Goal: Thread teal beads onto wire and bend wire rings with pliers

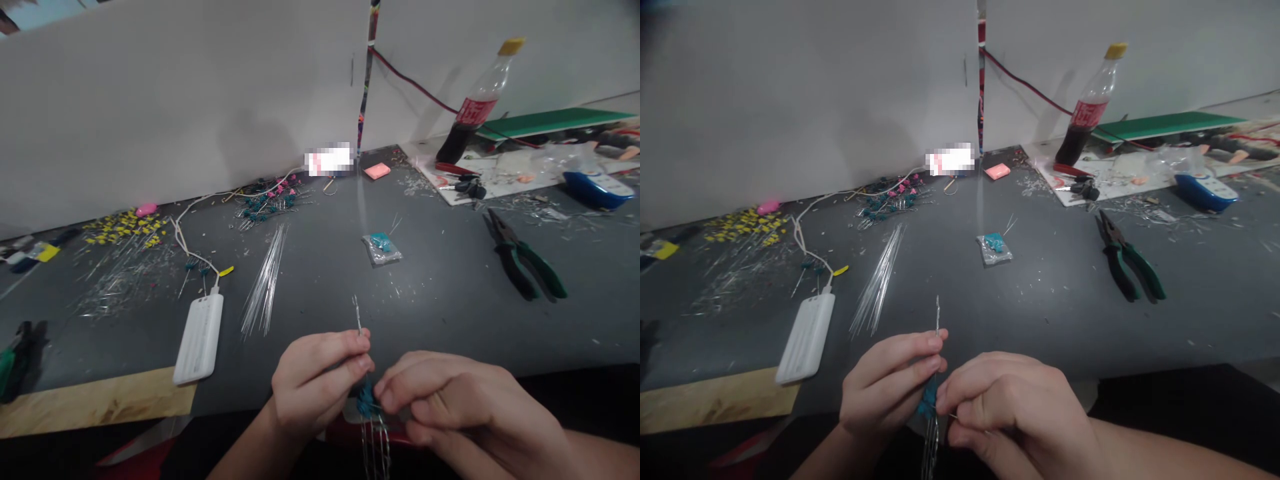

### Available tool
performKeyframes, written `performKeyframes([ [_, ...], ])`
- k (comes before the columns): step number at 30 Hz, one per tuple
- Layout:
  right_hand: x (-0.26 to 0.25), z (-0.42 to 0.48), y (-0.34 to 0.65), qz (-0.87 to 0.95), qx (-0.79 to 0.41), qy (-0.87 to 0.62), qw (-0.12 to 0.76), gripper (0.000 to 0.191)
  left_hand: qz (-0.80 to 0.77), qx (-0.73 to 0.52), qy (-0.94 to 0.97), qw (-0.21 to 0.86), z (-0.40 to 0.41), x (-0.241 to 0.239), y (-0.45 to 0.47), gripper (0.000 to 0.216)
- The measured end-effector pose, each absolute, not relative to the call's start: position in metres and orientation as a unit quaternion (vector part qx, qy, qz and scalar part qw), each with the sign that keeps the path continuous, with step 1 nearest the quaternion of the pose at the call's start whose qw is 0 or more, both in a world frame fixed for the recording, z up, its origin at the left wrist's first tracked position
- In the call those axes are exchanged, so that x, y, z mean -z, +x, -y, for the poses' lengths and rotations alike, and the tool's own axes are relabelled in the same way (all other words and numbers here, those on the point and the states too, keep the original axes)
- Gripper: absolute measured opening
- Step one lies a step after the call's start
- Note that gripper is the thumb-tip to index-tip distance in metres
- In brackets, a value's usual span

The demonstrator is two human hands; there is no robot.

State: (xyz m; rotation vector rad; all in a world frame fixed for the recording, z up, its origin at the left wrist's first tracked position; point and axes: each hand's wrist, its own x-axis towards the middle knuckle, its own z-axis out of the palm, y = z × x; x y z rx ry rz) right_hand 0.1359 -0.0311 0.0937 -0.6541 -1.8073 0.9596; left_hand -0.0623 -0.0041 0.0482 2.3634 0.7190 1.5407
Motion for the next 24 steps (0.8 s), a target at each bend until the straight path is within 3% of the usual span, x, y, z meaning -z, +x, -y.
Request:
performKeyframes([
  [13, -0.091, 0.035, 0.135, 0.698, -0.428, -0.276, 0.504, 0.037, -0.238, -0.522, 0.811, 0.115, 0.004, -0.047, -0.062, 0.016],
  [19, -0.081, 0.031, 0.135, 0.496, -0.609, -0.308, 0.537, 0.012, -0.248, -0.515, 0.808, 0.143, 0.003, -0.047, -0.061, 0.013],
  [24, -0.073, 0.022, 0.134, 0.388, -0.703, -0.26, 0.536, 0.008, -0.248, -0.497, 0.817, 0.155, 0.0, -0.047, -0.059, 0.014],
])
